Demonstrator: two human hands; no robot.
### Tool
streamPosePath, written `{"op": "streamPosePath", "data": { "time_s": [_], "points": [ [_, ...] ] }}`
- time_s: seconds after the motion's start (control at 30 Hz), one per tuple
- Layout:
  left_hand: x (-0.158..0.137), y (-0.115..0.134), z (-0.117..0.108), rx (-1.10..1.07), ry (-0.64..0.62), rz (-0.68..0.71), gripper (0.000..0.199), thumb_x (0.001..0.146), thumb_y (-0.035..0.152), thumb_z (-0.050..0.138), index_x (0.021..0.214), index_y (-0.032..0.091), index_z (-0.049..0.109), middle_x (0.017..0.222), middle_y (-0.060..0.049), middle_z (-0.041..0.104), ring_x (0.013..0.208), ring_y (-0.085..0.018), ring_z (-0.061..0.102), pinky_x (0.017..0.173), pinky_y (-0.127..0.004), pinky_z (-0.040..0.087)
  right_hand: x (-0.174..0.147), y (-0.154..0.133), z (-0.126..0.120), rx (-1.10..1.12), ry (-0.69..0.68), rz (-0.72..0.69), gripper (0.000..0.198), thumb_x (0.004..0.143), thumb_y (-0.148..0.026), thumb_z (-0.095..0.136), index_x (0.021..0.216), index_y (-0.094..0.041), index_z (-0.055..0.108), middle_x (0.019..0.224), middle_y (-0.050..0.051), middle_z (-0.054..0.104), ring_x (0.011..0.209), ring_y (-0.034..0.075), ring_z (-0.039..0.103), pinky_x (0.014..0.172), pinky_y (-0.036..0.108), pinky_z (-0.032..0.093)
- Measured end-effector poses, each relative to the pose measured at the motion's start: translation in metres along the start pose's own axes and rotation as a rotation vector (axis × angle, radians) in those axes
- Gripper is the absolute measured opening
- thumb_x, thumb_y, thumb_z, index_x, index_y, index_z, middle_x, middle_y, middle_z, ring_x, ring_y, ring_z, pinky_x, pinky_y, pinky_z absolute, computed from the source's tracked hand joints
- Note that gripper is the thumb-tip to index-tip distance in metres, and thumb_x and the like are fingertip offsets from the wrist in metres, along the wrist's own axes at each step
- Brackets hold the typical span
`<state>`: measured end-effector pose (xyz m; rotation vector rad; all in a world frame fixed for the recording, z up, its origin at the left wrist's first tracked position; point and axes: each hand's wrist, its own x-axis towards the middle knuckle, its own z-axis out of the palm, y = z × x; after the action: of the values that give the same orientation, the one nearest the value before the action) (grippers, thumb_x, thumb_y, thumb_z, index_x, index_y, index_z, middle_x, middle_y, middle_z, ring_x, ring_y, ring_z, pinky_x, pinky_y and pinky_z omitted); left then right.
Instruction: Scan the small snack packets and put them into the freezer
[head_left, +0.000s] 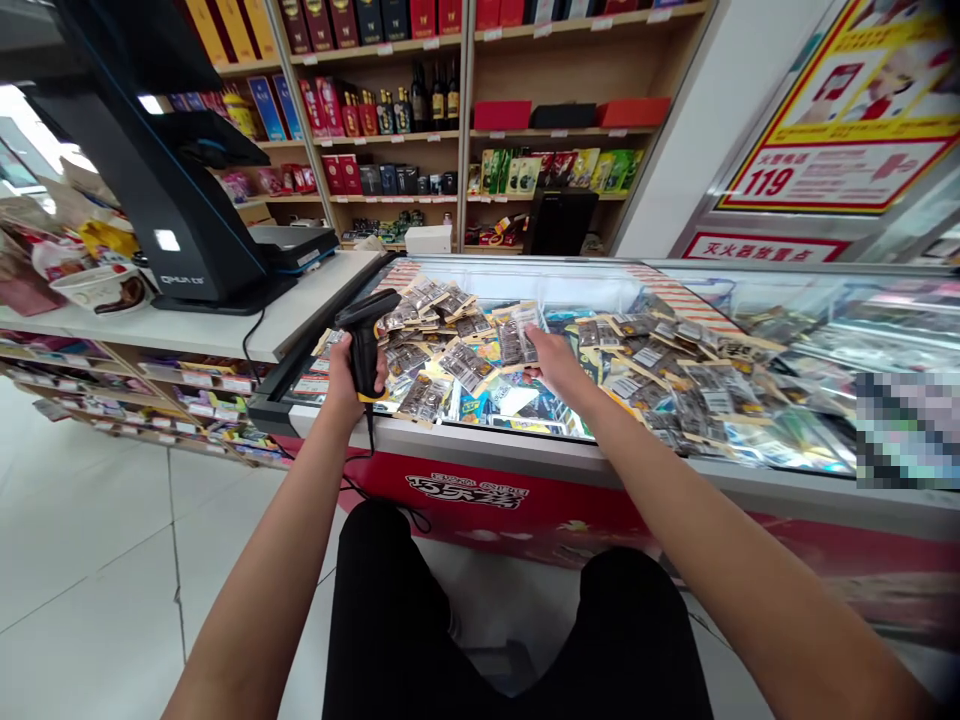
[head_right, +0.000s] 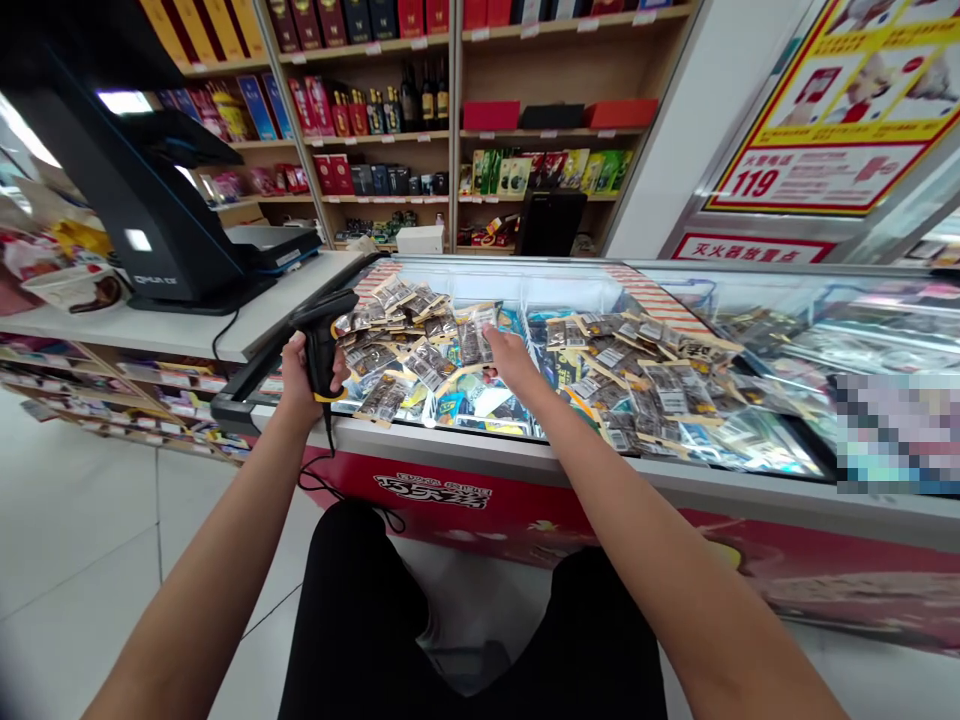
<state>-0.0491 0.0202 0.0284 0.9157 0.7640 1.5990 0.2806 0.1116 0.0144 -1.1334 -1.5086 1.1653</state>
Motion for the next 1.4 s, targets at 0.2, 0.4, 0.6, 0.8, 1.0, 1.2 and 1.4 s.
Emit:
{"op": "streamPosePath", "data": {
  "time_s": [0.2,0.4,0.6,0.8,1.0,1.2,1.4],
  "points": [
    [0.004,0.002,-0.005,-0.081,0.034,0.108,0.049,0.098,0.066,0.056,0.097,0.018,0.066,0.055,0.003,0.057,0.036,-0.01,0.047,0.039,-0.022,0.034,-0.006,-0.033,0.05,0.004,-0.209,0.101,0.059,0.089,-0.046,0.087,0.138,-0.019,0.07,0.112,0.014,0.077,0.068,0.025,0.074,0.074,0.052,0.072],
    [0.001,0.003,0.001,-0.037,0.095,0.054,0.053,0.097,0.07,0.055,0.1,0.018,0.067,0.055,0.004,0.056,0.035,-0.01,0.044,0.038,-0.022,0.031,-0.025,-0.052,0.078,-0.051,-0.262,0.083,0.065,0.092,-0.028,0.085,0.153,-0.017,0.065,0.166,0.021,0.05,0.087,0.026,0.082,0.074,0.041,0.074],
    [0.001,-0.001,0.002,0.071,0.037,0.027,0.053,0.097,0.069,0.054,0.1,0.019,0.07,0.055,0.002,0.056,0.036,-0.011,0.044,0.037,-0.024,0.029,-0.032,-0.03,0.039,-0.222,-0.092,-0.124,0.048,0.098,-0.036,0.071,0.144,-0.022,0.071,0.156,0.015,0.062,0.086,0.027,0.08,0.073,0.046,0.07],
    [0.002,-0.006,-0.003,0.148,-0.031,0.03,0.055,0.087,0.071,0.062,0.102,0.018,0.068,0.058,0.002,0.06,0.036,-0.011,0.045,0.036,-0.023,0.03,-0.004,-0.019,-0.068,-1.104,0.257,-0.198,0.043,0.102,-0.038,0.062,0.133,-0.01,0.074,0.135,0.026,0.07,0.135,0.044,0.061,0.115,0.061,0.048],
    [0.003,-0.007,-0.001,0.189,-0.051,0.024,0.055,0.087,0.07,0.063,0.101,0.017,0.068,0.057,0.002,0.06,0.034,-0.012,0.045,0.035,-0.024,0.03,0.013,-0.009,-0.118,-1.388,0.381,0.151,0.068,0.105,-0.061,0.058,0.142,-0.005,0.065,0.143,0.031,0.064,0.138,0.05,0.057,0.114,0.067,0.041],
    [-0.003,-0.005,0.0,0.172,-0.056,0.109,0.06,0.088,0.071,0.061,0.11,0.016,0.07,0.058,0.002,0.059,0.035,-0.013,0.047,0.036,-0.025,0.029,0.032,-0.008,-0.12,-1.202,0.378,0.259,0.07,0.092,-0.048,0.083,0.144,-0.008,0.058,0.143,0.03,0.064,0.132,0.044,0.06,0.112,0.061,0.042],
    [-0.008,-0.011,0.039,0.114,-0.168,0.072,0.059,0.09,0.072,0.06,0.108,0.017,0.07,0.056,0.002,0.057,0.032,-0.013,0.045,0.034,-0.026,0.028,0.032,-0.012,-0.117,-1.016,0.411,0.129,0.05,0.083,-0.021,0.085,0.128,-0.013,0.063,0.138,0.028,0.066,0.134,0.045,0.058,0.113,0.059,0.039]
  ]
}}
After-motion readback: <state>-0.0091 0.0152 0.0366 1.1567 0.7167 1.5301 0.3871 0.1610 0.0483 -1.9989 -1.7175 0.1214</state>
